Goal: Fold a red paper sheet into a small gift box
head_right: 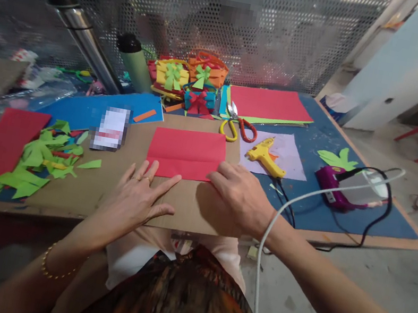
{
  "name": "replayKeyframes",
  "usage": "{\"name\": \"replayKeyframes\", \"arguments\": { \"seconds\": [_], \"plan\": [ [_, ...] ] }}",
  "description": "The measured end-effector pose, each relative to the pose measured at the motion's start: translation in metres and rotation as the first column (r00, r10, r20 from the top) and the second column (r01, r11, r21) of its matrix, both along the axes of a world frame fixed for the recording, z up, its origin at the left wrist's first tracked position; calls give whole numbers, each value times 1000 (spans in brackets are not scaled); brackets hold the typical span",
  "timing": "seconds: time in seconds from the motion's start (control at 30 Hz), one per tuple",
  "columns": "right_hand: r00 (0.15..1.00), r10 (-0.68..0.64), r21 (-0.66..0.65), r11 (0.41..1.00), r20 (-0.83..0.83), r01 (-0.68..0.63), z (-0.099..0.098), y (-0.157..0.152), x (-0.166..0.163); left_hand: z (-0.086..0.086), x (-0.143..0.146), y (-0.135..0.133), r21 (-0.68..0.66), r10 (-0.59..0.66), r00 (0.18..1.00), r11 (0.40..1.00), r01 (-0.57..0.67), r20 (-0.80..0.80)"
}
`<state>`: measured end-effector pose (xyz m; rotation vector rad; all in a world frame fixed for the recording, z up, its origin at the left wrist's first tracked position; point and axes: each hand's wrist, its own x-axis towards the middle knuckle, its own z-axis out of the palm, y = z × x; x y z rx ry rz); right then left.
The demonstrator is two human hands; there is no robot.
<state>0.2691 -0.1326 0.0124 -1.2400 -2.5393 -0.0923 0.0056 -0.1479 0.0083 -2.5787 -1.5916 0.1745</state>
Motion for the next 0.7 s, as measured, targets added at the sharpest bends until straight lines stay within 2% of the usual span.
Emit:
{"name": "replayKeyframes", "arguments": {
  "seconds": [0.07, 0.13, 0.2, 0.27, 0.37, 0.43, 0.57, 0.7],
  "plan": [
    [997, -70, -212, 975, -16, 65, -1, 15, -12, 0, -1, 0, 8, -6, 1000, 1000, 6, -5],
    [986, -164, -382, 911, 21, 159, -1, 30, -21, 0, -3, 0, 13, -16, 1000, 1000, 16, 3],
    [980, -192, -484, 853, 57, 195, 1, 44, -24, 1, -5, 1, 31, -40, 999, 999, 39, 30],
    [983, -169, -541, 821, 75, 182, 4, 54, -24, 4, -3, 2, 84, -80, 995, 994, 74, 63],
    [987, -128, -574, 803, 94, 159, 8, 62, -24, 11, 9, 4, 165, -124, 990, 980, 112, 67],
    [985, -127, -570, 804, 113, 170, 9, 64, -25, 15, 24, 7, 149, -104, 994, 984, 97, 37],
    [982, -121, -522, 834, 144, 179, 7, 63, -25, 16, 53, 20, 21, 49, 998, 999, -49, 28],
    [981, -74, -437, 887, 177, 146, 3, 59, -23, 14, 64, 35, -77, 188, 980, 980, -183, 69]
  ]
}}
